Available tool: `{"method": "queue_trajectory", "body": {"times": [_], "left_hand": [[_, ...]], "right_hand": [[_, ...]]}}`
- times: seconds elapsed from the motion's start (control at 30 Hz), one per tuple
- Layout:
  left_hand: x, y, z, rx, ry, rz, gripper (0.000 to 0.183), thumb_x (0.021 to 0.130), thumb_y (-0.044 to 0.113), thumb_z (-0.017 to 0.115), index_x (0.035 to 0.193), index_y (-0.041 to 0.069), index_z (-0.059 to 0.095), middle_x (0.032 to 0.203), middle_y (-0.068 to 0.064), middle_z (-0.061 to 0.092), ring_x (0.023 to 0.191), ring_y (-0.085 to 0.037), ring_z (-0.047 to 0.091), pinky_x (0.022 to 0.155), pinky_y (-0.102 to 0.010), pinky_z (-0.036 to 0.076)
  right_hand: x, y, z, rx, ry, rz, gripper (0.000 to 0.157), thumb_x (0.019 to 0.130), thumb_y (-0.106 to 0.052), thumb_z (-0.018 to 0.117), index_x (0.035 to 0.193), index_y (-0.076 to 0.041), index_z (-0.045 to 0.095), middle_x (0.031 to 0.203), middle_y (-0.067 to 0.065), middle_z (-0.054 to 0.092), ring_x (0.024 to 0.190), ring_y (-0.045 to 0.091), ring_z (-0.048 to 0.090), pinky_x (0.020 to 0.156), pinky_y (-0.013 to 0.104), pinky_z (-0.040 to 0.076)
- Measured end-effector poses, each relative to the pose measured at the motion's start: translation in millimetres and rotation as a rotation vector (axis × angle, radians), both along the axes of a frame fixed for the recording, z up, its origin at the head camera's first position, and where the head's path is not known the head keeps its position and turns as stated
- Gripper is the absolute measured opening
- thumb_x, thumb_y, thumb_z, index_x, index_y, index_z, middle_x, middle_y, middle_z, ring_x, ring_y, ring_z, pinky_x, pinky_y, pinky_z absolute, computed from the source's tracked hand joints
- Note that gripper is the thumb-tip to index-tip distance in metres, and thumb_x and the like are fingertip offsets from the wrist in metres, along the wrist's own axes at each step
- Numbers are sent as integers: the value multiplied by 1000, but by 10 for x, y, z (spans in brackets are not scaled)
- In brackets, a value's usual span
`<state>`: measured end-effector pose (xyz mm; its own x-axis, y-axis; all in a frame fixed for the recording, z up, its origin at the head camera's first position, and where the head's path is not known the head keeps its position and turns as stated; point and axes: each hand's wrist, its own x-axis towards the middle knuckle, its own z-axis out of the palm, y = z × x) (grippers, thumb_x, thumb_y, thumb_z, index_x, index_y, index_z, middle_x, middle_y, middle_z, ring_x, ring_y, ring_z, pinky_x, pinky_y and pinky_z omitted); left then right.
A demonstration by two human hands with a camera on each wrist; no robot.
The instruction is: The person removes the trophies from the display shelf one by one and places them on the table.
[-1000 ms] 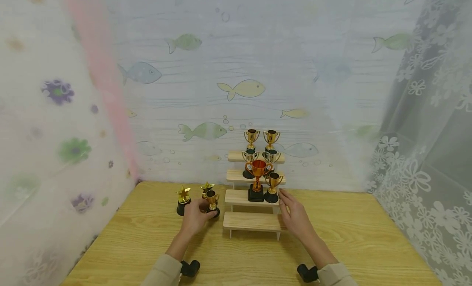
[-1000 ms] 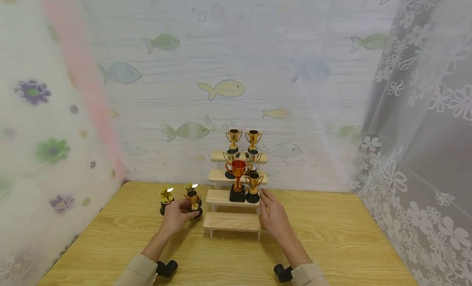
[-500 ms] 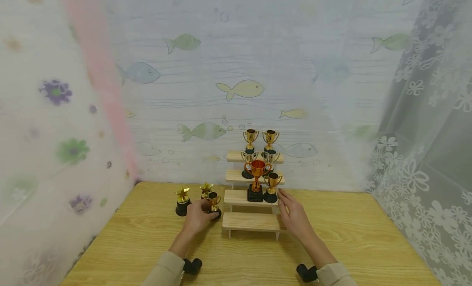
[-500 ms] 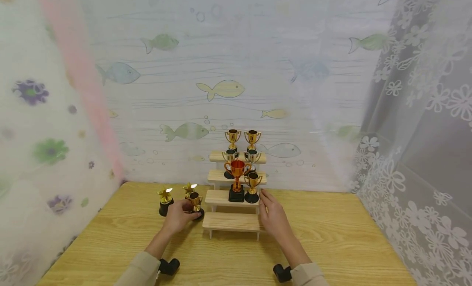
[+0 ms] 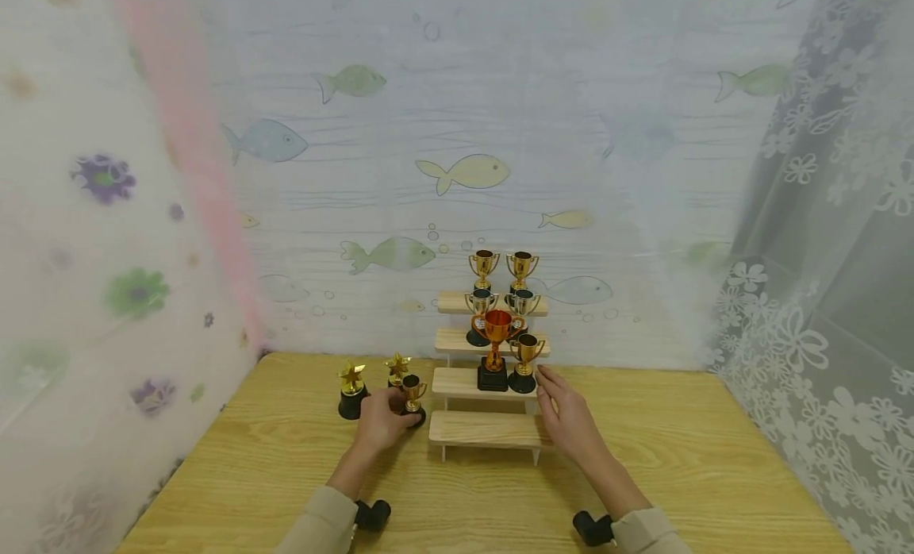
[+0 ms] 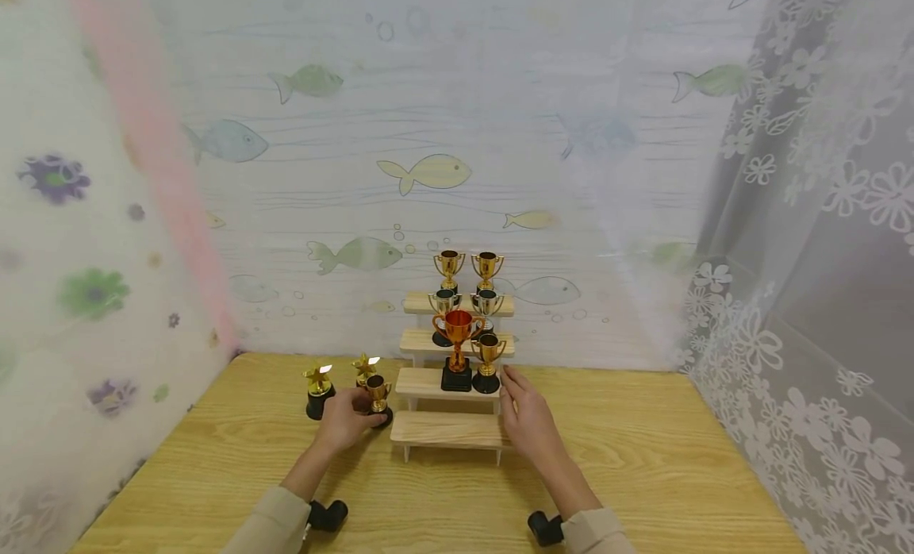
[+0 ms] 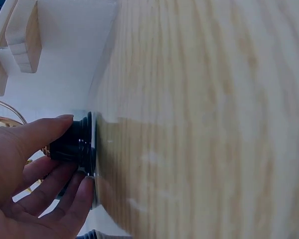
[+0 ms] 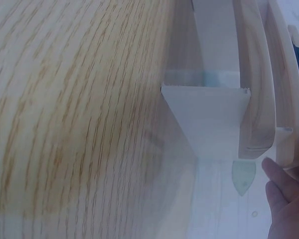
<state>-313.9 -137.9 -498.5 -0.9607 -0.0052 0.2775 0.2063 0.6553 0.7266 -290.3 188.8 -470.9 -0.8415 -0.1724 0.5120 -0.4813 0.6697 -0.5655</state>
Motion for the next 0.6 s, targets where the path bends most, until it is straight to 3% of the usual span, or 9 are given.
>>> {"method": "queue_trajectory", "body": {"times": [0.33,0.6], "left_hand": [[16,-18,-8,-23,-7,-11,27,78,6,89,98,-2,72,93,-13,71,87,-32,66,74,-48,56],[54,-47,-45,-35,26,-5,30,76,6,89,100,-3,72,88,-10,68,79,-24,62,69,-42,54]], "right_hand": [[-14,1,-9,7,-3,-4,39,109,-10,47,140,13,54,151,26,49,137,47,47,104,59,46],[-17,3,-21,18,19,-5,38,109,-9,47,139,14,54,149,27,50,135,47,49,104,60,46]]}}
